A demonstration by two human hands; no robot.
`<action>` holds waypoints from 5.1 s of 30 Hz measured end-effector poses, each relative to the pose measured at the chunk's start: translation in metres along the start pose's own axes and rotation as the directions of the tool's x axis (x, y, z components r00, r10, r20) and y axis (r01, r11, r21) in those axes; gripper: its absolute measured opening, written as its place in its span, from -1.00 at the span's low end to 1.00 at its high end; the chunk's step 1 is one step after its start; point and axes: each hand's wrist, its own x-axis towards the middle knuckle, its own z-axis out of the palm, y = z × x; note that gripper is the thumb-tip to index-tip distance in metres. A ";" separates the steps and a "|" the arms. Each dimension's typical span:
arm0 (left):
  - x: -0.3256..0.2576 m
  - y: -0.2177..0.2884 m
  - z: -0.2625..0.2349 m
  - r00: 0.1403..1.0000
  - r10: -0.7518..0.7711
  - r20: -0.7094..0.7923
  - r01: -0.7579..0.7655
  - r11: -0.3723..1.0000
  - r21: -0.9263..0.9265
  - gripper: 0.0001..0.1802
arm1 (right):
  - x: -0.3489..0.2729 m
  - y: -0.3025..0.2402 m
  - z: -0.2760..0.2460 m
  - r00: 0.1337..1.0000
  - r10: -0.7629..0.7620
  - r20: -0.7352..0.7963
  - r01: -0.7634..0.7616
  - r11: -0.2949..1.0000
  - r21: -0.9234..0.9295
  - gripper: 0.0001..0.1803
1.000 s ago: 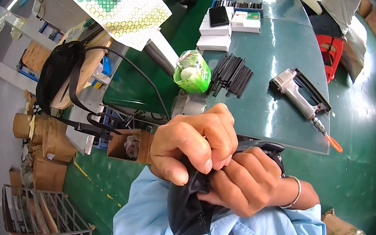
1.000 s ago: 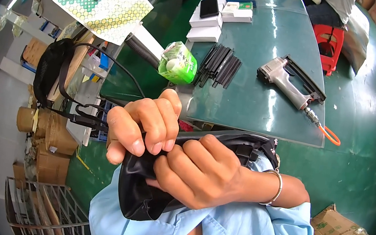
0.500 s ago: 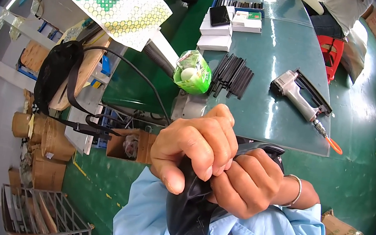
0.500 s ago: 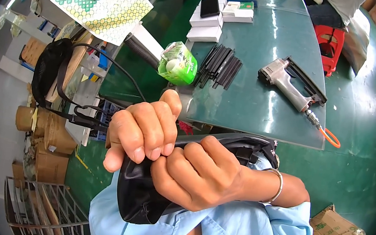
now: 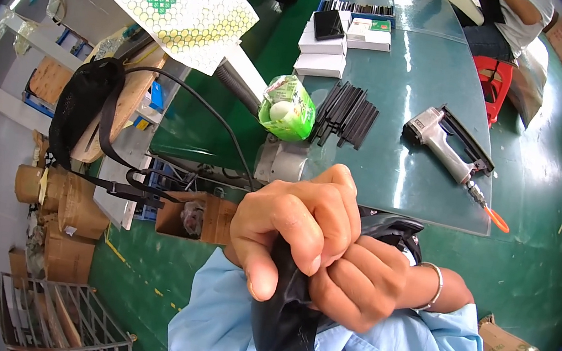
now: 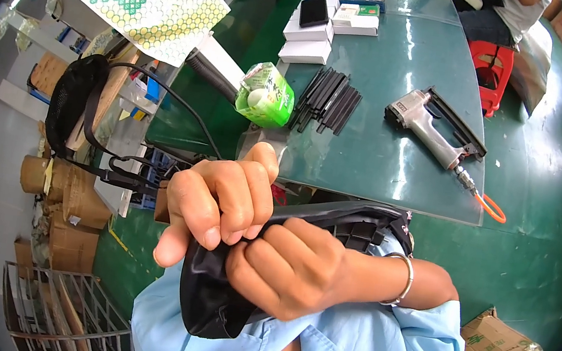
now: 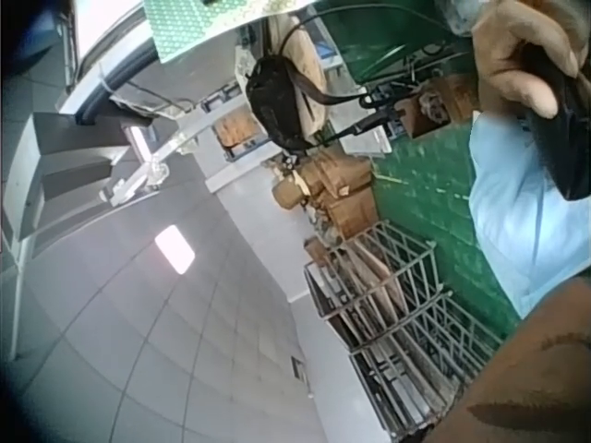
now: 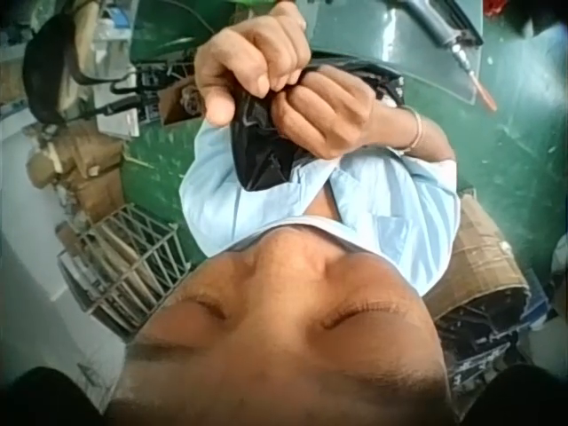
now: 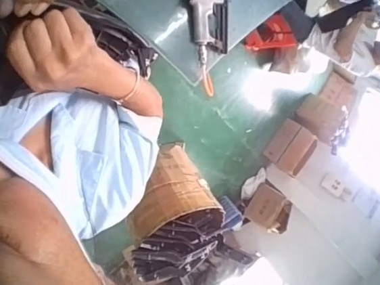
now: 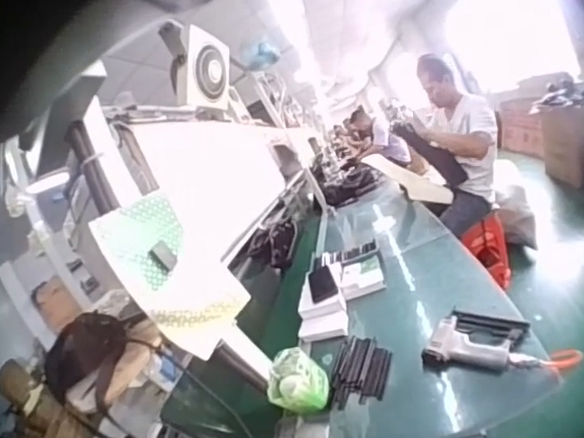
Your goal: Attaching a black leather-like cover to a plastic seat base using a pneumatic stapler.
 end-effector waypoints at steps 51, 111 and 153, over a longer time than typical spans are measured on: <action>0.007 0.026 -0.019 0.974 0.098 0.204 -0.178 0.888 0.423 -0.54 | 0.009 0.034 0.006 0.972 -0.230 0.054 0.219 0.963 0.156 -0.83; 0.140 -0.028 -0.055 0.988 0.011 0.153 -0.085 0.868 0.490 -0.52 | 0.033 0.155 -0.014 0.757 0.651 -0.063 -0.627 0.750 0.212 -0.69; 0.128 -0.079 -0.039 0.980 0.030 -0.197 0.043 0.933 0.358 -0.65 | 0.069 0.071 -0.061 0.880 0.439 -0.184 0.253 -0.104 0.962 -0.72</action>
